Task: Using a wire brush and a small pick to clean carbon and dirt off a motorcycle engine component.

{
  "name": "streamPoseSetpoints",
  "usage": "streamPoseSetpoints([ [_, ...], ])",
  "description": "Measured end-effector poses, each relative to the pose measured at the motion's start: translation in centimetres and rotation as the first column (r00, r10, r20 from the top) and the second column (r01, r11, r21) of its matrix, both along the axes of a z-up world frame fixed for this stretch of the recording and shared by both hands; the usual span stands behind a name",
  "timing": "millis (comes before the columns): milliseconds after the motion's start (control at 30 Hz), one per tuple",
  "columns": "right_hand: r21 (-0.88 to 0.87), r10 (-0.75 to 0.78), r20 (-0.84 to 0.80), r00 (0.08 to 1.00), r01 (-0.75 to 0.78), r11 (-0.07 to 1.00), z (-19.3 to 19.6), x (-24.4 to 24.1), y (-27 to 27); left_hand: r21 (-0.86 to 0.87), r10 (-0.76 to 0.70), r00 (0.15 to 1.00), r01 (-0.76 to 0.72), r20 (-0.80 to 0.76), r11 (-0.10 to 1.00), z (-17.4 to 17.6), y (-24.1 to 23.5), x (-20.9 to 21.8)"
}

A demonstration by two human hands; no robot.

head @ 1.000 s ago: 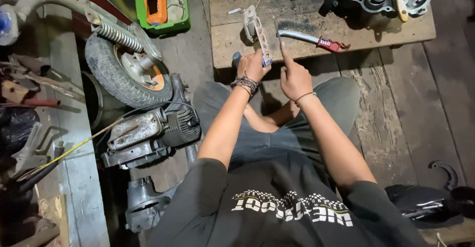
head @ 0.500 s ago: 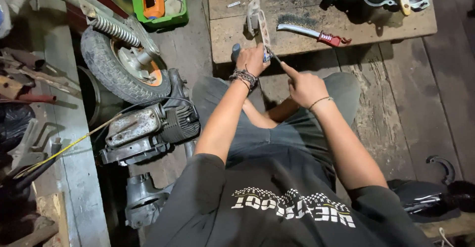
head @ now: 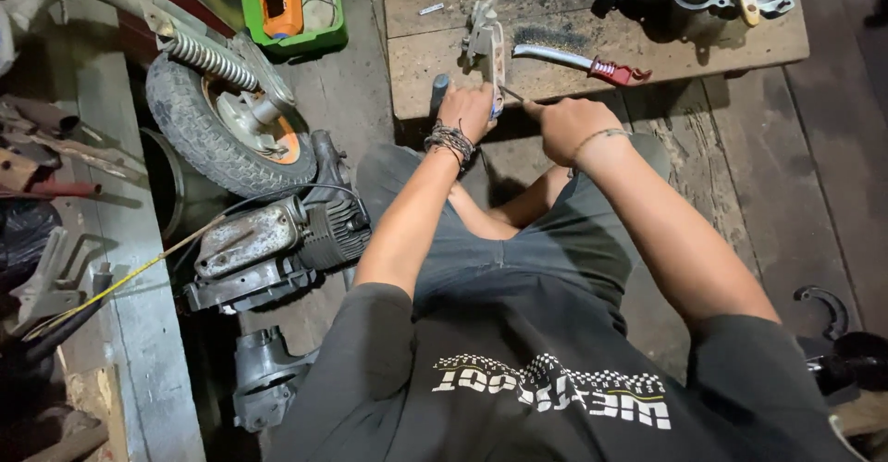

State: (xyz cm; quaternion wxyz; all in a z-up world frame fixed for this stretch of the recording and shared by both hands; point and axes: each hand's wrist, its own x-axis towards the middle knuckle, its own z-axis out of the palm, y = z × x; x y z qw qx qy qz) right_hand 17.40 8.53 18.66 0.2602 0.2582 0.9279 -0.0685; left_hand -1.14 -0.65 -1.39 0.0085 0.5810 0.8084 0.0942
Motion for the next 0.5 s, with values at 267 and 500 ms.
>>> streamPoseSetpoints([
  [267,0.174,0.150,-0.124,0.981,-0.128,0.976,-1.8,-1.5,-0.5,-0.030,0.092,0.989,-0.089,0.119,0.996,2.6,0.5,0.7],
  [500,0.042,-0.003,-0.162,0.987,0.010,0.999,-2.4,1.1,-4.0,-0.052,0.178,0.971,-0.172,0.157,0.984,2.4,0.8,1.6],
])
